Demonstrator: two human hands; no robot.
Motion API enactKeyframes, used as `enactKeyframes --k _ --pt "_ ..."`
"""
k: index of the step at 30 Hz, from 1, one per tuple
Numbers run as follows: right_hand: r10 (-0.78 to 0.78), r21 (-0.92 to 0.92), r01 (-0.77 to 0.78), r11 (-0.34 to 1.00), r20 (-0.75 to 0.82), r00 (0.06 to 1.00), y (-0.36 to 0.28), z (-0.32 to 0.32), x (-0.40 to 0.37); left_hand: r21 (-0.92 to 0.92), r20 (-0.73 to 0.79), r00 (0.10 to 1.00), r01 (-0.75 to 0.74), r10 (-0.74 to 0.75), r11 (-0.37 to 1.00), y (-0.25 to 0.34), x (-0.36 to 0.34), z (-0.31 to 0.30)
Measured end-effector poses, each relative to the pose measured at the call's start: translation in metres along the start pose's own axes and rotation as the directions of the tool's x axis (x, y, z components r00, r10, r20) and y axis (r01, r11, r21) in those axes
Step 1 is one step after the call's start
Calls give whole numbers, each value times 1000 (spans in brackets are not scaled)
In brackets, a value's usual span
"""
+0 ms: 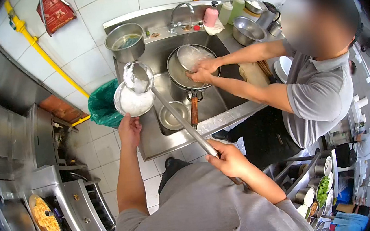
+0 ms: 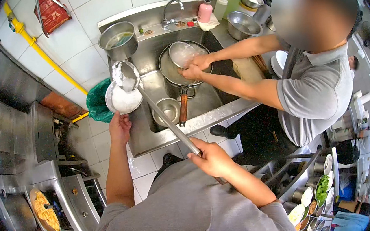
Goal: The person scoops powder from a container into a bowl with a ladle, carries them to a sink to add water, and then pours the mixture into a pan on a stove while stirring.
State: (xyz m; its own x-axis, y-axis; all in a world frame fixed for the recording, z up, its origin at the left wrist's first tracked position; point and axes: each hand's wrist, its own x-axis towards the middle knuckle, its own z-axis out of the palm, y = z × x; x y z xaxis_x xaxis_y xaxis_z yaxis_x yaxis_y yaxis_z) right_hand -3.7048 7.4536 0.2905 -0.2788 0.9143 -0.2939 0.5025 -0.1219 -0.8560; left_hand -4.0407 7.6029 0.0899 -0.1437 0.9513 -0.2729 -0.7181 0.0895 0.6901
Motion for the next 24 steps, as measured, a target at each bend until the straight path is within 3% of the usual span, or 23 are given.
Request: enactKeyframes --k 1,8,14,16,18,20,21,22,24 --pt "-68 -75 66 995 -34 997 2 2 0 -13 8 1000 9 -9 1000 1 0 -1" --pt "-5 -115 -3 993 -71 997 -4 4 -3 6 -20 999 26 -26 1000 1 -1 0" --pt "-235 -302 151 941 -264 935 24 15 10 46 -6 999 43 -43 998 6 -5 6" --pt "-421 -420 250 872 -386 820 44 22 24 47 -24 997 71 -70 996 7 -3 7" --pt "-370 -426 193 884 -383 847 49 24 24 48 -38 995 96 -94 994 9 -4 12" --pt "-38 -195 -2 981 -202 979 41 21 17 121 -115 984 153 -139 981 16 -8 22" --pt "78 -161 -104 981 -161 984 31 20 15 126 -108 984 157 -143 980 19 -11 26" --pt "82 -155 -109 982 -173 981 36 23 17 127 -143 976 181 -162 975 23 -13 33" --pt "-75 26 80 996 -170 983 50 29 23 128 -165 969 204 -182 971 25 -4 39"
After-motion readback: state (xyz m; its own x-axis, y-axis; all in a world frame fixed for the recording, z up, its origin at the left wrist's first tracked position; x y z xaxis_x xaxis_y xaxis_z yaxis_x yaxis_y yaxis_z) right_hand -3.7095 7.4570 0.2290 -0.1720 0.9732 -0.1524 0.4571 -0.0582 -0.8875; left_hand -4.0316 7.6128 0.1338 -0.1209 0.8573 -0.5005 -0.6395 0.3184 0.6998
